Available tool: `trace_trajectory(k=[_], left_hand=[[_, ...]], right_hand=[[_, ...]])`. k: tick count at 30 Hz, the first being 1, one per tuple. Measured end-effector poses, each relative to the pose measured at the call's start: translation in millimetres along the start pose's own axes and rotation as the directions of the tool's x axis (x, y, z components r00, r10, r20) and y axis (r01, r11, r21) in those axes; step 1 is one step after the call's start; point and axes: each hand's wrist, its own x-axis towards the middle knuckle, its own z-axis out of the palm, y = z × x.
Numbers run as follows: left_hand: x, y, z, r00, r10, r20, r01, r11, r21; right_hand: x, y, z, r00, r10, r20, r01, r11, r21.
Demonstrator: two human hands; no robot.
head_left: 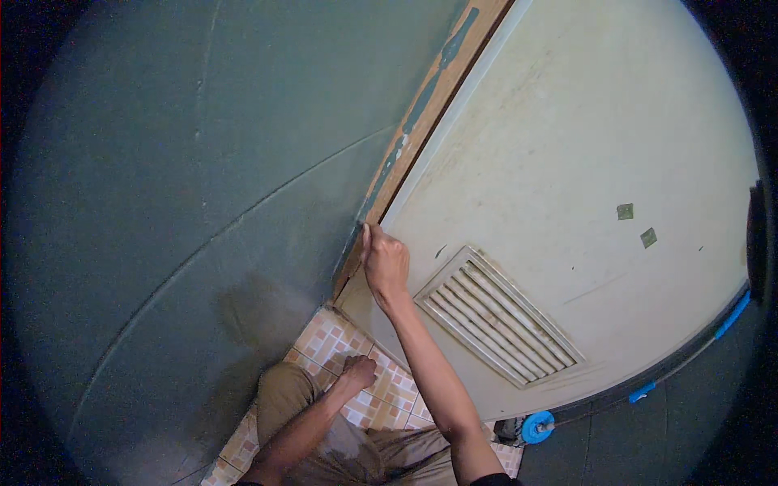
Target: The person uses a small scraper tool to remove material from the edge of a door frame and the adjacent tiled wall while sitting on the floor.
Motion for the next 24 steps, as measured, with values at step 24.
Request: trace_trajectory(k=[24], left_hand=[[-12.9, 11.7, -20.6, 0.997, -0.069, 0.025, 0.070, 0.997, -0.024]], right_hand=[[-11.7, 1.2, 11.0, 0.999, -0.020, 0.049, 0.021, 0.999, -0.026]])
